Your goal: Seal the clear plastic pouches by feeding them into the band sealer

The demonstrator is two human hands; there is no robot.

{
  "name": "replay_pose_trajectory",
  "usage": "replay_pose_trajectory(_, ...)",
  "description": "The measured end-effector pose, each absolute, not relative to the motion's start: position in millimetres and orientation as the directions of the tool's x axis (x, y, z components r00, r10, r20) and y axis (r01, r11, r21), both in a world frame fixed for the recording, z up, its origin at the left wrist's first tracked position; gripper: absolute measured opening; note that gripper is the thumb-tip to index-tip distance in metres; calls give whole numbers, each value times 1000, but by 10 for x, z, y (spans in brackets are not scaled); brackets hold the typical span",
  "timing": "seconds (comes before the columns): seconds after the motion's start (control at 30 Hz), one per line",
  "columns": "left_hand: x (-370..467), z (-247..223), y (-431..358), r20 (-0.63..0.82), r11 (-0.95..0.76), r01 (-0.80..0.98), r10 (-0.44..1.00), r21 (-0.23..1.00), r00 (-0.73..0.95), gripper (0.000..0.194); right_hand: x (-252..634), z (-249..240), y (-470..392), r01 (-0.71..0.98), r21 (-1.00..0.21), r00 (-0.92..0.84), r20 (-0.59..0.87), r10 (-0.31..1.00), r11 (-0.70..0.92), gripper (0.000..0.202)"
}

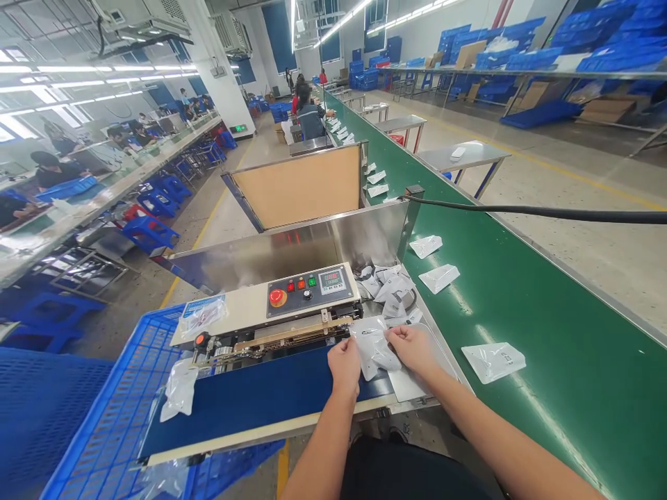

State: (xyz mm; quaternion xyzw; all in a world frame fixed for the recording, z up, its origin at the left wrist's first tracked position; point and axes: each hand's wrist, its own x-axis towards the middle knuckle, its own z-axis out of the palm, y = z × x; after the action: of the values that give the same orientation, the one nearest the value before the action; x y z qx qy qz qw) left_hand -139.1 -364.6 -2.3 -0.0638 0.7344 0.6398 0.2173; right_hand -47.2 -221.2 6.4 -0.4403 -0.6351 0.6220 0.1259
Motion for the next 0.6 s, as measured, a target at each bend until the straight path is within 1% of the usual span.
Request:
replay_pose_trajectory(0.17,-1561,24,-3940,-387,155,-368,111,917,-915,52,-762,42,-2473,416,-890,-657,-436,615,-186,26)
replay_pose_trajectory(0.27,-1665,35,-4146,-370,156,-358,53,921,-928,48,-840,45,-2608,373,-893,-722,-450,525,-252,28)
replay_pose_trajectory(0.33,-1721,30,-4304,-359,172,-357,-21,918,-933,41,-744,59,-2544,344,-912,-741,-410,532,-225,35)
replay_pose_trajectory(0.37,-1740,28,-4390,-353,174,-359,-67,917,-933,38,-636,61,-2441,341,-924,-725,-375,577,-172,39)
replay_pose_trajectory(0.43,-1753,31,-4573,-316,154,-338,-154,928,-936,35,-304,29,-2098,380,-924,-602,-275,750,-34,50)
replay_pose_trajectory(0.47,-1746,40,-4664,-282,133,-309,-191,942,-940,35,-90,-11,-1879,430,-902,-494,-202,846,35,55)
replay_pose_trajectory(0.5,-1732,56,-4751,-244,113,-273,-221,955,-944,36,147,-69,-1651,503,-862,-340,-130,932,64,60)
replay_pose_trajectory(0.53,-1712,76,-4830,-208,99,-237,-243,966,-947,38,398,-141,-1434,592,-804,-196,-69,978,62,65)
replay_pose_trajectory(0.6,-1666,125,-4949,-156,99,-186,-256,977,-954,43,901,-304,-1097,774,-631,-11,72,997,54,67)
